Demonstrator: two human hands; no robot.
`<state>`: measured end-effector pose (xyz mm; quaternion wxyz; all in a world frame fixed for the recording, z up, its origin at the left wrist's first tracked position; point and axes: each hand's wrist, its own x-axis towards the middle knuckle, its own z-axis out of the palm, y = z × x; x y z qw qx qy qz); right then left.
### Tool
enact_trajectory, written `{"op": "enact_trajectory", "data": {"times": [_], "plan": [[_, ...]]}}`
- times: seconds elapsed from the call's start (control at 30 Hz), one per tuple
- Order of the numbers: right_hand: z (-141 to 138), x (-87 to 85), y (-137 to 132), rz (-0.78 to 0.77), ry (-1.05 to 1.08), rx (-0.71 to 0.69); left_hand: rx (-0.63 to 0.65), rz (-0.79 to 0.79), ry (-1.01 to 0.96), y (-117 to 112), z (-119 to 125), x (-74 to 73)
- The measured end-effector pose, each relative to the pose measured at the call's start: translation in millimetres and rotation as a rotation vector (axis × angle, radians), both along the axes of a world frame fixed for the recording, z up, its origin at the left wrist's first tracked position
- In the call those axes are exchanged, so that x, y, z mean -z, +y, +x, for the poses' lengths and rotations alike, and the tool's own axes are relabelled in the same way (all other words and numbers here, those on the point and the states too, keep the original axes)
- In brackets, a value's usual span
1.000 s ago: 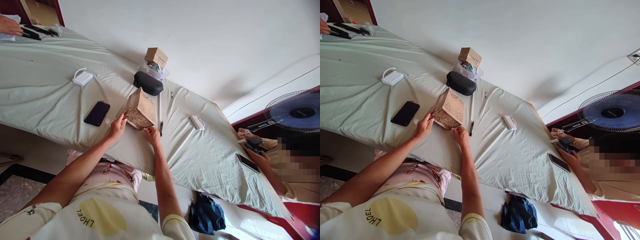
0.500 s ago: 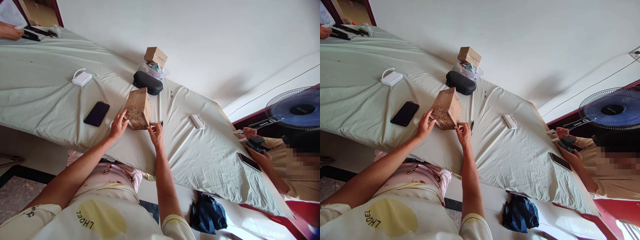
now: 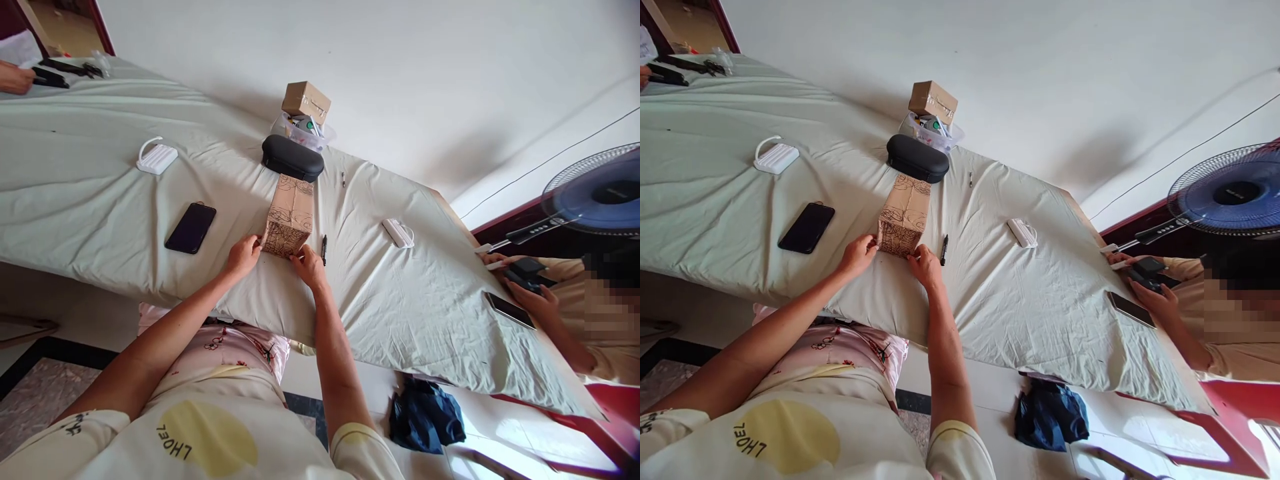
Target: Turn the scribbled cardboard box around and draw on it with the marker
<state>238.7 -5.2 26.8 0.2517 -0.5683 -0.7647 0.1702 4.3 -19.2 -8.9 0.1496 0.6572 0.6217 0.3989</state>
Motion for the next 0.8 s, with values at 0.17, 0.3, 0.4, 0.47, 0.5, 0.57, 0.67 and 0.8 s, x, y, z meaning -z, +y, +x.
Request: {"op": "enact_trajectory", "data": {"times": [0.17, 0.3, 0.4, 0.47, 0.5, 0.57, 0.67, 0.8], "plan": [[0.6, 0.0, 1.7, -0.009, 0.024, 0.008, 0.066, -0.065, 0.065, 12.1, -8.0, -6.9], [2.8, -2.2, 0.7, -0.029, 0.032, 0.017, 0.200, 0.011, 0.081, 21.8, -17.8, -15.9], [3.8, -3.5, -0.3, -0.035, 0.024, -0.003, 0.197, 0.100, 0.017, 23.9, -19.8, -14.9], [3.8, -3.7, -0.3, -0.037, 0.016, 0.001, 0.182, 0.095, -0.001, 24.1, -17.7, -11.0], [3.6, -3.6, -0.1, -0.039, 0.014, 0.006, 0.183, 0.088, 0.008, 24.1, -16.2, -8.8], [3.3, -3.2, 0.2, -0.037, 0.013, 0.014, 0.194, 0.085, 0.038, 24.3, -13.8, -5.0], [3.0, -2.6, -0.1, -0.031, 0.015, 0.016, 0.209, 0.093, 0.067, 24.2, -13.5, -1.9], [3.1, -3.2, -1.4, -0.034, 0.023, 0.016, 0.209, 0.092, 0.091, 22.1, -15.9, -0.8]]}}
